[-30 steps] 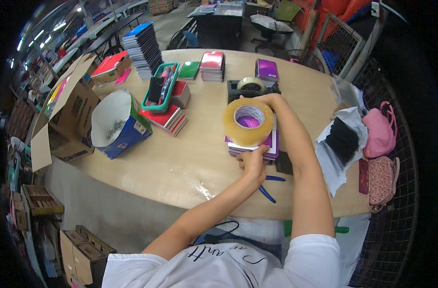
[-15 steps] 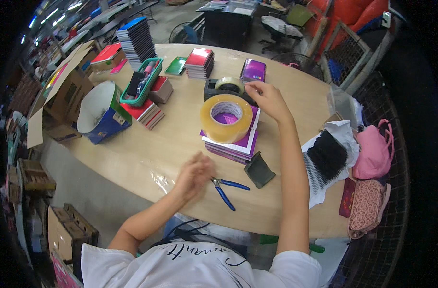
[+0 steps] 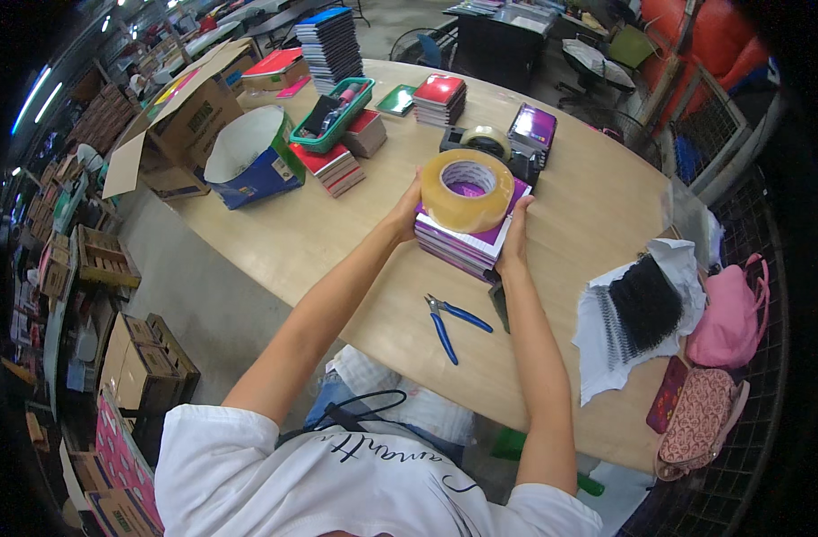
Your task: The person trims excess coil wire from a stack of notebooks using pliers and then rubs the edges of individual purple notebooks with a small block.
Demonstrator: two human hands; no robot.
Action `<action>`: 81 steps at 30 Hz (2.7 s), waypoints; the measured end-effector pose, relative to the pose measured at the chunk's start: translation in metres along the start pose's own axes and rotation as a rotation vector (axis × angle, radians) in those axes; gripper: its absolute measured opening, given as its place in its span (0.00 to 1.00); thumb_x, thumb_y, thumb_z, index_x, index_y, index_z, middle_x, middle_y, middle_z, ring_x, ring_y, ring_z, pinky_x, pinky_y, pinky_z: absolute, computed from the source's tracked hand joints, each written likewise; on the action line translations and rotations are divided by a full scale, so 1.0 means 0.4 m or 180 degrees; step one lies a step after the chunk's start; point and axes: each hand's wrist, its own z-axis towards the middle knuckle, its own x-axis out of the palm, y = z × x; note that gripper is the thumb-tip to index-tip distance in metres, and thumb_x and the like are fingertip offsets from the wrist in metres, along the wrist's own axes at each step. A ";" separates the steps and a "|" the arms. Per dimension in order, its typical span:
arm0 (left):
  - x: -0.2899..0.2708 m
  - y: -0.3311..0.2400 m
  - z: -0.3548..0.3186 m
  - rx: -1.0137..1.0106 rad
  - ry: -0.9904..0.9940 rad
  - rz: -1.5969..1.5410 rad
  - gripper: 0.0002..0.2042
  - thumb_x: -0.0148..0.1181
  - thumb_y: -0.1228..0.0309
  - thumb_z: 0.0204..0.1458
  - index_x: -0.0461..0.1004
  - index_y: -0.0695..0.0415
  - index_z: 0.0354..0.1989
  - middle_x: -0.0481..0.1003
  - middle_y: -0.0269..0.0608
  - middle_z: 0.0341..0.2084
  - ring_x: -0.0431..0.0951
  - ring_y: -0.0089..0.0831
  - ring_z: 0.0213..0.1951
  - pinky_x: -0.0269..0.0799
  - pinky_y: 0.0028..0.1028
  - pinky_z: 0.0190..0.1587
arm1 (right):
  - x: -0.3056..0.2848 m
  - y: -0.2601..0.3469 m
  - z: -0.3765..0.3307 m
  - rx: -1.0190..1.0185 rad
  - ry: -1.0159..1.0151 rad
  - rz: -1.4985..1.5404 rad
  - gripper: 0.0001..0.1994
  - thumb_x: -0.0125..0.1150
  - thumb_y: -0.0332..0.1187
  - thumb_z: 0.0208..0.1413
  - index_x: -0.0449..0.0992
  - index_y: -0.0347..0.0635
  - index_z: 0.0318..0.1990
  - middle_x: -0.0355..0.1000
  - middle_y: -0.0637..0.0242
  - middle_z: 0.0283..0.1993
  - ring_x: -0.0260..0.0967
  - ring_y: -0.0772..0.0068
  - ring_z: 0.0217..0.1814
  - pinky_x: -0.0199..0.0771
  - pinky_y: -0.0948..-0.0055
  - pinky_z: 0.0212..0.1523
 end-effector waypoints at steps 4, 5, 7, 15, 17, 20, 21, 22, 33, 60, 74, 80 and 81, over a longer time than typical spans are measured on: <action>-0.044 -0.018 -0.011 0.0226 -0.0195 0.0044 0.41 0.27 0.30 0.55 0.64 0.50 0.62 0.70 0.42 0.55 0.67 0.35 0.58 0.59 0.38 0.61 | 0.020 -0.022 0.022 -0.0238 -0.0375 -0.0379 0.46 0.33 0.72 0.56 0.53 0.38 0.68 0.57 0.54 0.68 0.57 0.56 0.69 0.60 0.58 0.66; -0.046 -0.015 -0.012 0.0387 -0.0238 0.0245 0.41 0.27 0.30 0.56 0.66 0.53 0.59 0.72 0.43 0.51 0.69 0.35 0.55 0.61 0.37 0.60 | -0.016 -0.018 0.035 -0.0357 -0.0693 -0.0513 0.45 0.36 0.69 0.58 0.54 0.37 0.67 0.57 0.53 0.68 0.56 0.55 0.69 0.59 0.58 0.66; -0.095 -0.009 -0.028 0.0954 -0.0509 0.0847 0.39 0.32 0.33 0.57 0.65 0.54 0.60 0.71 0.45 0.51 0.68 0.37 0.56 0.60 0.38 0.60 | -0.006 -0.006 0.024 -0.1060 -0.0987 -0.1440 0.39 0.44 0.61 0.60 0.56 0.36 0.66 0.57 0.52 0.68 0.53 0.53 0.71 0.56 0.56 0.67; -0.322 -0.021 -0.084 0.1118 -0.3825 0.1509 0.55 0.68 0.71 0.32 0.37 0.69 0.69 0.49 0.61 0.66 0.50 0.49 0.68 0.52 0.37 0.67 | 0.230 0.142 -0.191 -0.2292 0.0224 -0.5494 0.31 0.66 0.33 0.48 0.65 0.46 0.62 0.61 0.55 0.65 0.47 0.44 0.73 0.53 0.48 0.67; -0.365 -0.067 -0.019 0.1128 -0.3246 0.1107 0.57 0.65 0.74 0.29 0.33 0.72 0.68 0.47 0.63 0.66 0.46 0.51 0.69 0.50 0.35 0.67 | 0.240 0.125 -0.156 -0.2337 0.0206 -0.5344 0.26 0.67 0.28 0.45 0.71 0.37 0.55 0.68 0.50 0.58 0.54 0.40 0.68 0.58 0.52 0.63; -0.407 -0.083 0.035 0.1051 -0.2987 0.0850 0.54 0.64 0.76 0.26 0.38 0.74 0.67 0.49 0.63 0.66 0.50 0.51 0.68 0.50 0.34 0.67 | 0.235 0.097 -0.122 -0.2050 0.0466 -0.5089 0.24 0.67 0.26 0.44 0.71 0.36 0.53 0.69 0.48 0.55 0.59 0.40 0.64 0.62 0.54 0.61; -0.465 -0.096 0.020 0.1029 -0.3118 0.0744 0.51 0.64 0.76 0.26 0.43 0.75 0.65 0.52 0.62 0.64 0.52 0.49 0.67 0.51 0.34 0.66 | 0.275 0.088 -0.120 -0.2028 0.0555 -0.4808 0.24 0.67 0.25 0.44 0.71 0.35 0.52 0.69 0.48 0.53 0.61 0.41 0.63 0.63 0.54 0.60; -0.478 -0.109 0.025 0.0980 -0.3139 0.0662 0.47 0.64 0.76 0.27 0.49 0.76 0.62 0.55 0.61 0.63 0.54 0.48 0.66 0.52 0.34 0.66 | 0.293 0.093 -0.125 -0.1979 0.0528 -0.4576 0.24 0.67 0.25 0.44 0.71 0.35 0.52 0.69 0.47 0.52 0.62 0.41 0.61 0.65 0.55 0.60; -0.021 -0.248 -0.503 0.4838 -0.2064 0.1222 0.29 0.58 0.76 0.53 0.57 0.58 0.64 0.63 0.38 0.56 0.66 0.28 0.51 0.62 0.27 0.56 | 0.498 -0.289 -0.162 -0.1973 0.1733 -0.5205 0.24 0.69 0.32 0.42 0.72 0.39 0.50 0.68 0.59 0.52 0.61 0.54 0.64 0.65 0.48 0.56; -0.018 0.117 -0.130 0.0589 0.0102 0.0728 0.47 0.22 0.29 0.54 0.50 0.58 0.70 0.55 0.49 0.67 0.49 0.42 0.70 0.35 0.45 0.70 | 0.079 -0.117 -0.488 -0.1134 -0.0725 -0.5092 0.38 0.64 0.48 0.49 0.59 0.42 0.66 0.55 0.52 0.67 0.50 0.47 0.69 0.50 0.38 0.63; -0.097 0.042 0.094 0.1026 -0.0085 0.0364 0.49 0.25 0.28 0.52 0.43 0.58 0.71 0.49 0.54 0.69 0.50 0.47 0.70 0.45 0.41 0.70 | -0.069 0.035 -0.141 -0.0823 -0.0430 -0.1500 0.43 0.31 0.67 0.57 0.48 0.43 0.71 0.47 0.49 0.72 0.42 0.56 0.75 0.43 0.60 0.72; -0.076 0.050 0.097 0.1232 0.0279 0.0292 0.48 0.26 0.27 0.51 0.55 0.59 0.67 0.64 0.47 0.62 0.63 0.40 0.63 0.58 0.41 0.64 | -0.062 -0.044 -0.010 -0.0835 0.0093 -0.0685 0.49 0.25 0.74 0.55 0.44 0.42 0.72 0.47 0.54 0.74 0.45 0.60 0.75 0.44 0.64 0.72; -0.068 0.049 0.088 0.1313 0.0212 0.0160 0.48 0.26 0.27 0.51 0.57 0.59 0.66 0.65 0.47 0.61 0.64 0.40 0.62 0.59 0.40 0.64 | -0.069 -0.049 -0.004 -0.0860 0.0184 -0.0743 0.49 0.25 0.74 0.55 0.44 0.42 0.72 0.47 0.54 0.74 0.45 0.60 0.75 0.45 0.64 0.71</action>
